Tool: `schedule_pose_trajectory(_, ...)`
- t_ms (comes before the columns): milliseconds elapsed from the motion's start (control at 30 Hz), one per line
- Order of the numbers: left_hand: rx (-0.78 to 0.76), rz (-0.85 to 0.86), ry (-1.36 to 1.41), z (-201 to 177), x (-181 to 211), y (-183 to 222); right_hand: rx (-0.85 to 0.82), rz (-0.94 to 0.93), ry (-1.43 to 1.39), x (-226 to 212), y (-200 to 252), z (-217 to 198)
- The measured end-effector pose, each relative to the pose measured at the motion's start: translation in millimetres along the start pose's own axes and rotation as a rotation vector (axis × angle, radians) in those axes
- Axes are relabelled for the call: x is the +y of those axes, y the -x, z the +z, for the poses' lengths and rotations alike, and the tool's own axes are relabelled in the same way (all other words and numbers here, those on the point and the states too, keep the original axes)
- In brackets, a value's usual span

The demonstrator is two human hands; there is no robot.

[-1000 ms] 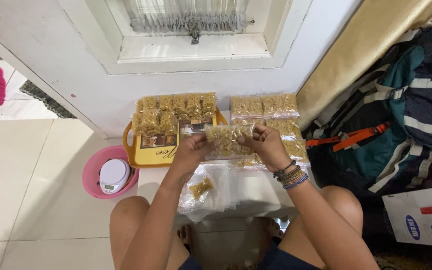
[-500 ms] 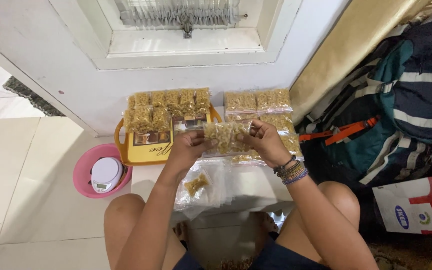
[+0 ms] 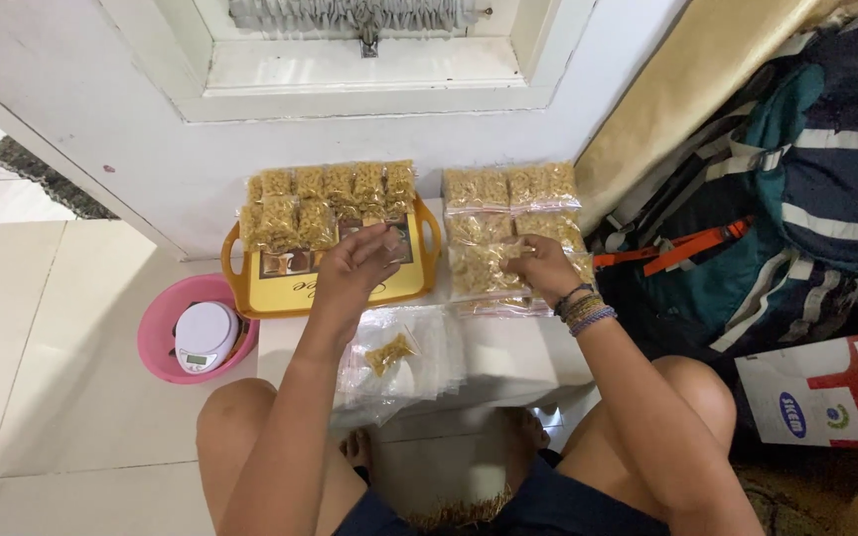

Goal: Packing small individual snack bags into larger plastic bags for bulk packaging.

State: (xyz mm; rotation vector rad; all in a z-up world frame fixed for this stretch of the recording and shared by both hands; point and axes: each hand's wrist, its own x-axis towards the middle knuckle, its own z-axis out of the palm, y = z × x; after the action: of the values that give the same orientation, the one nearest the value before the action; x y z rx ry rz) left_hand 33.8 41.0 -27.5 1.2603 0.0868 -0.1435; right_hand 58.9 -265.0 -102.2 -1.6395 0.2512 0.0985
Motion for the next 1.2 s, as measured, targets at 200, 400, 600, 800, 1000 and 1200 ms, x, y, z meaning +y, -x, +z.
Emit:
schedule_pose_trajectory(200,0.025,-0.028,-0.005,-7.3,9.5,2.5,0.043,0.081,0.094,61.1,-29.5,-21.9)
schedule_pose_trajectory(400,0.044,-0.026,-0.035,-9.1,3.9,-3.0,0.015,0.020,0.345,80.0,-43.7,-31.7)
schedule_pose_trajectory(600,0.027,-0.018,-0.041,-7.7,-2.0,-5.2,0.003,0.004,0.377,82.5,-41.6,-23.3)
schedule_pose_trajectory(800,0.042,-0.019,-0.096,-5.8,4.6,-0.1,0.093,-0.046,0.806,41.8,-15.7,-2.6)
schedule_pose_trajectory(1000,0.064,-0.019,-0.117,-3.0,11.4,7.1,0.097,-0.604,1.218,24.4,11.7,18.4)
schedule_pose_trajectory(1200,0.025,0.026,-0.312,-11.3,9.2,6.2,-0.111,-0.546,1.376,56.0,15.7,34.9)
